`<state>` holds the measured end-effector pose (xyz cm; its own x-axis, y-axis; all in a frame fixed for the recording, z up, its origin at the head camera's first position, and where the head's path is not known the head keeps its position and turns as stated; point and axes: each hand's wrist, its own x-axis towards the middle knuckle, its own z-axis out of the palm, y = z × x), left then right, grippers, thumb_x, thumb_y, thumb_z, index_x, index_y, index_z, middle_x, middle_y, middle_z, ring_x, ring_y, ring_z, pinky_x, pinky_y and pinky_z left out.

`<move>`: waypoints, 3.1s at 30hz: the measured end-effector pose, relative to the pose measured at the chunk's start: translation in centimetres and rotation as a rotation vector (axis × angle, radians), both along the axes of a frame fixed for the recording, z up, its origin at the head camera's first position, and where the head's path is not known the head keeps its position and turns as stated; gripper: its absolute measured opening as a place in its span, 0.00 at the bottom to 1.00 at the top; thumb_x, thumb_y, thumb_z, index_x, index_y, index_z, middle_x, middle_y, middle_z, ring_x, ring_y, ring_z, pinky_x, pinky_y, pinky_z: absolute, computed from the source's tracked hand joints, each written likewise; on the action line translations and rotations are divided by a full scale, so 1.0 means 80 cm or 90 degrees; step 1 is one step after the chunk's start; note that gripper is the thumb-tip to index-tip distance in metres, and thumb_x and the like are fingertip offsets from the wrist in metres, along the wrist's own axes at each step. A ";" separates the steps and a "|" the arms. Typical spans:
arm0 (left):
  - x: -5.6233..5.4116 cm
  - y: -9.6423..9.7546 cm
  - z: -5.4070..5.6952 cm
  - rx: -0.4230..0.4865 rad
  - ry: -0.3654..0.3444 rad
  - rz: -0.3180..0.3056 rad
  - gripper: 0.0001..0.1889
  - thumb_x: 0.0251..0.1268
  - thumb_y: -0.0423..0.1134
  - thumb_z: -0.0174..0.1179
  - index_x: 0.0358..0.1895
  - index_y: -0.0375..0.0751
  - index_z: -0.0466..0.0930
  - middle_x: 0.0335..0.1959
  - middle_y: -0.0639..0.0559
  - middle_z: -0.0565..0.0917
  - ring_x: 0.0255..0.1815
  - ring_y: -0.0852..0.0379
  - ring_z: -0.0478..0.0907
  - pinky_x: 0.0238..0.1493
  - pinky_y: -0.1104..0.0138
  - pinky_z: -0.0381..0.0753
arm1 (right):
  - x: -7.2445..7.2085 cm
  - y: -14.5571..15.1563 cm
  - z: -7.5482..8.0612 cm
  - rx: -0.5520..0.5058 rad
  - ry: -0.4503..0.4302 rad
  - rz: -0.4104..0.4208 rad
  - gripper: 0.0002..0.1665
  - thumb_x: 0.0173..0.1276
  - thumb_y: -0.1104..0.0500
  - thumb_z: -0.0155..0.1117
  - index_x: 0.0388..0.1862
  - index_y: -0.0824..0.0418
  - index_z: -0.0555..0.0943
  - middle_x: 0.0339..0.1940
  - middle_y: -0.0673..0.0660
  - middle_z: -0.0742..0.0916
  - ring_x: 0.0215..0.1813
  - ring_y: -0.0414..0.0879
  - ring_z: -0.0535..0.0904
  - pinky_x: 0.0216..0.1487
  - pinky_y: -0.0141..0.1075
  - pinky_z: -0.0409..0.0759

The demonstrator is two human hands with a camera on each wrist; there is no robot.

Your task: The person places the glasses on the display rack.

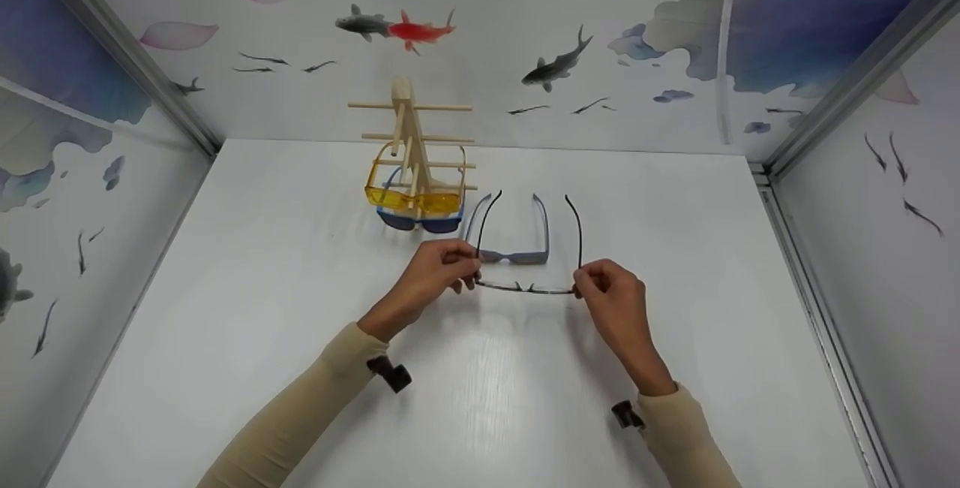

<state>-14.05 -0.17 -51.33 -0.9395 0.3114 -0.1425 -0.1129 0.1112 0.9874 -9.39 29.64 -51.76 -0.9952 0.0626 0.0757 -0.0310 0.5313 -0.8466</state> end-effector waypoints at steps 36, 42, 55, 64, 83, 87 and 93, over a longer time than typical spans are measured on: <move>0.000 -0.050 0.033 -0.003 0.035 -0.006 0.08 0.81 0.36 0.65 0.52 0.37 0.90 0.39 0.48 0.90 0.36 0.55 0.84 0.38 0.68 0.84 | -0.010 -0.037 0.022 -0.050 0.026 0.048 0.10 0.83 0.60 0.68 0.47 0.67 0.90 0.38 0.62 0.92 0.38 0.43 0.87 0.40 0.32 0.85; 0.001 -0.057 0.038 -0.009 0.063 -0.007 0.10 0.80 0.36 0.65 0.55 0.36 0.90 0.41 0.44 0.91 0.35 0.55 0.85 0.38 0.68 0.84 | -0.014 -0.042 0.024 -0.056 0.029 0.052 0.10 0.83 0.61 0.68 0.48 0.68 0.90 0.37 0.62 0.91 0.37 0.43 0.87 0.39 0.33 0.86; 0.007 -0.070 0.044 -0.038 0.075 0.011 0.11 0.80 0.36 0.65 0.56 0.35 0.90 0.40 0.47 0.92 0.35 0.56 0.85 0.38 0.68 0.85 | -0.015 -0.053 0.028 -0.077 0.037 0.072 0.09 0.83 0.61 0.68 0.47 0.67 0.90 0.37 0.62 0.91 0.37 0.45 0.87 0.39 0.32 0.85; 0.008 -0.078 0.050 -0.049 0.081 0.022 0.12 0.81 0.36 0.65 0.58 0.35 0.89 0.43 0.42 0.92 0.36 0.54 0.86 0.38 0.67 0.85 | -0.019 -0.061 0.032 -0.082 0.033 0.079 0.09 0.83 0.62 0.67 0.48 0.67 0.90 0.36 0.62 0.91 0.36 0.45 0.86 0.38 0.32 0.85; 0.007 -0.096 0.057 -0.045 0.089 0.039 0.14 0.82 0.37 0.64 0.62 0.33 0.87 0.43 0.44 0.92 0.38 0.52 0.87 0.42 0.65 0.87 | -0.027 -0.079 0.044 -0.085 0.028 0.089 0.09 0.83 0.61 0.67 0.49 0.66 0.90 0.39 0.63 0.92 0.37 0.46 0.86 0.39 0.31 0.84; 0.008 -0.099 0.060 -0.040 0.105 0.039 0.13 0.82 0.36 0.64 0.61 0.35 0.88 0.43 0.45 0.92 0.37 0.52 0.87 0.42 0.64 0.87 | -0.028 -0.081 0.046 -0.078 0.028 0.092 0.09 0.83 0.61 0.68 0.49 0.66 0.90 0.38 0.60 0.92 0.37 0.48 0.87 0.39 0.29 0.83; 0.009 -0.103 0.066 -0.032 0.121 0.041 0.12 0.82 0.34 0.63 0.60 0.35 0.88 0.42 0.47 0.92 0.37 0.52 0.86 0.40 0.67 0.86 | -0.030 -0.086 0.052 -0.083 0.025 0.092 0.09 0.83 0.61 0.68 0.49 0.66 0.90 0.37 0.63 0.92 0.37 0.47 0.86 0.38 0.29 0.83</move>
<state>-13.37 -8.45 -46.03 -0.9688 0.2465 0.0254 0.0665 0.1600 0.9849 -11.79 22.73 -47.61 -0.9908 -0.0696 0.1160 -0.1343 0.4052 -0.9043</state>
